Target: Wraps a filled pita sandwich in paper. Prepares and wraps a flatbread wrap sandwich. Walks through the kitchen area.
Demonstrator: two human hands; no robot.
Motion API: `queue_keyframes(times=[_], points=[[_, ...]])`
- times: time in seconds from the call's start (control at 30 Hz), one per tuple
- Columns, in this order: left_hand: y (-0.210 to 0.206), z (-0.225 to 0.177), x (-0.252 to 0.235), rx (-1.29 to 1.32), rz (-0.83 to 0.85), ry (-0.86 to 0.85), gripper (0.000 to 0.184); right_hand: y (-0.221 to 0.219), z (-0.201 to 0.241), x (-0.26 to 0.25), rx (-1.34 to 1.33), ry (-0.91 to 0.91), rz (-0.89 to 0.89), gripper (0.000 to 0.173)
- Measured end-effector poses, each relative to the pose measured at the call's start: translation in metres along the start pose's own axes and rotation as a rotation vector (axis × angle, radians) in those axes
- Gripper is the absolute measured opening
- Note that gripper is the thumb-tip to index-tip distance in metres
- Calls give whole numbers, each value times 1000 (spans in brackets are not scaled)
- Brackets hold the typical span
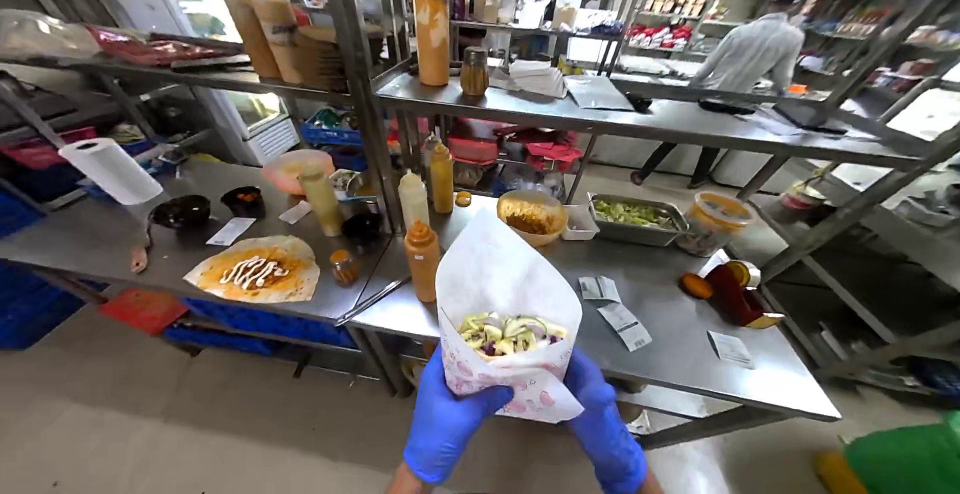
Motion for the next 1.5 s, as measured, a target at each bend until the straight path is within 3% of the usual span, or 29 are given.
queue_keyframes(times=[0.07,0.1,0.13,0.23,0.3,0.37,0.47,0.53,0.6,0.8,0.9,0.97,1.07,1.13,1.2,1.3,1.37,1.5], points=[[4,1,0,36,-41,-3,71,1,0,-1,-9,-56,44,115],[6,1,1,41,-53,-11,71,-1,1,1,-32,-76,74,121],[7,1,2,40,-52,-26,71,-5,1,5,-54,-82,86,118],[3,-1,3,14,-5,-69,73,-6,6,6,109,-36,-121,72],[1,0,3,3,-18,-69,77,-5,5,4,138,5,-175,56],[3,-3,3,-6,-41,-101,88,-4,4,3,121,42,-190,55],[3,-15,4,-40,4,-287,98,-3,8,6,175,127,-232,77],[2,-18,6,-131,43,-406,79,-5,13,9,243,202,-216,92],[3,-19,5,-184,89,-475,62,-8,18,9,284,265,-168,93],[4,-33,5,-145,272,-516,41,-16,29,6,315,342,17,64],[4,-39,1,-75,375,-439,33,-17,25,12,302,321,62,62],[3,-44,-3,-26,409,-337,49,-17,19,18,302,289,80,61],[3,-47,-22,-49,358,-106,101,-15,7,27,281,232,48,59],[3,-44,-39,-38,274,66,111,-13,-1,33,274,197,27,58],[0,-39,-51,-82,269,189,102,-10,-12,38,265,173,19,57],[-3,-33,-57,-136,260,200,59,-5,-29,47,245,134,9,57],[-9,-31,-51,-281,290,38,26,2,-42,50,221,71,-58,60],[-29,-17,-8,-760,313,-508,24,22,-62,49,235,-119,-243,62]])
Point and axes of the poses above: each hand's wrist, its own x-axis away from the middle knuckle, its own y-axis out of the back of the hand, z = x × y, the point moved 8 cm from there along -x, towards the middle knuckle, and after that the axes turned 8 degrees about y, right-handed, at the moved point
